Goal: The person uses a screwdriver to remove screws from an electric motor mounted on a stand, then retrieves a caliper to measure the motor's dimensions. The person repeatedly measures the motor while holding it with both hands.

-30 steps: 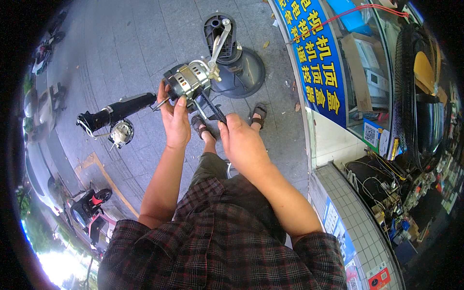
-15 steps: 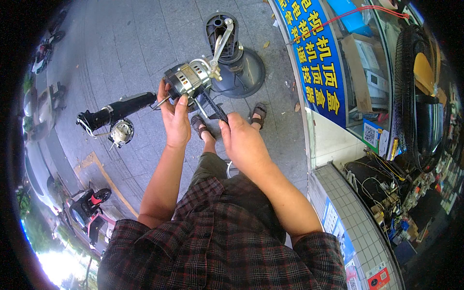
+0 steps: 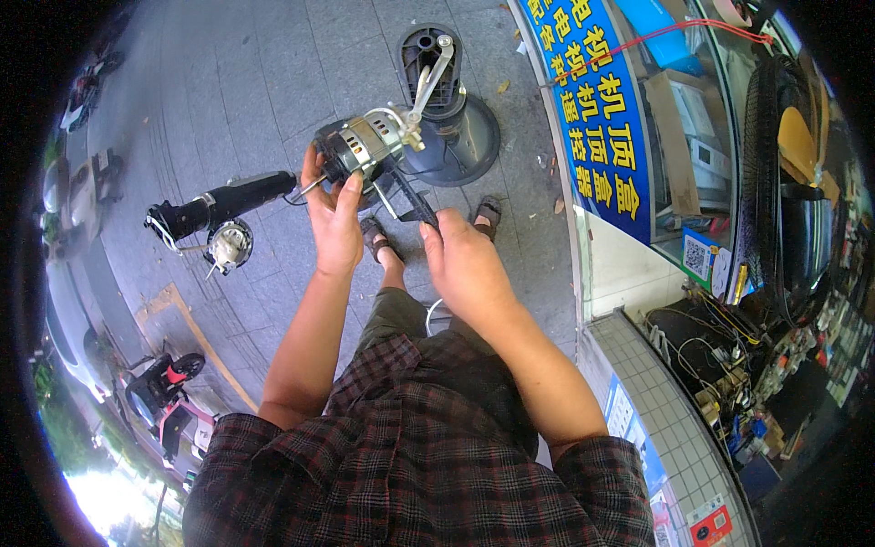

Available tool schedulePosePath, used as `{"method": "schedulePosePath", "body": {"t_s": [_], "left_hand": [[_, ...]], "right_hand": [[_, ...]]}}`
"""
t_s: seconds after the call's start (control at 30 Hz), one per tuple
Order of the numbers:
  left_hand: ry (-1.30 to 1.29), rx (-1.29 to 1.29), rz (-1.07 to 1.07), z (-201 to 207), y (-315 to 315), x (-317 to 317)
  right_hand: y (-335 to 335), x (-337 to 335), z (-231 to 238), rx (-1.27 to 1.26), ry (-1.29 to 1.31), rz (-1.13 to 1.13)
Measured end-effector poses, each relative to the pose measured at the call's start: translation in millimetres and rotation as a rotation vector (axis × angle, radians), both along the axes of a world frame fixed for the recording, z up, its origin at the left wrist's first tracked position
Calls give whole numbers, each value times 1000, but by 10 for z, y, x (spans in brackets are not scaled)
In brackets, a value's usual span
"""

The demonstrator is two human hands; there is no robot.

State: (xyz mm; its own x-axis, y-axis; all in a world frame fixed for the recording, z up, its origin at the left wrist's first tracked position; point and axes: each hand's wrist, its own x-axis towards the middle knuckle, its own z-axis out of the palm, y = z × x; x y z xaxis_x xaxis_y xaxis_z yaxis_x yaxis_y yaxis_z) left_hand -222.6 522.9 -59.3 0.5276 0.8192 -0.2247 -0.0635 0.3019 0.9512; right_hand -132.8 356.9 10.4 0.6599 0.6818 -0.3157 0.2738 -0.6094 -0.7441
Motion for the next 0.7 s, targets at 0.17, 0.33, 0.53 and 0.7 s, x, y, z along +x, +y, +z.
{"method": "schedulePosePath", "body": {"t_s": [0.17,0.33,0.53,0.7], "left_hand": [[-1,-16,9,56,-2,23],[-12,-41,26,63,-2,41],[-34,-32,30,82,-24,55],[-31,-28,37,103,-20,59]], "right_hand": [[-11,17,-20,-23,117,-14],[-28,34,-37,-12,108,3],[-43,56,-45,-29,117,8],[-25,63,7,-1,77,20]]}}
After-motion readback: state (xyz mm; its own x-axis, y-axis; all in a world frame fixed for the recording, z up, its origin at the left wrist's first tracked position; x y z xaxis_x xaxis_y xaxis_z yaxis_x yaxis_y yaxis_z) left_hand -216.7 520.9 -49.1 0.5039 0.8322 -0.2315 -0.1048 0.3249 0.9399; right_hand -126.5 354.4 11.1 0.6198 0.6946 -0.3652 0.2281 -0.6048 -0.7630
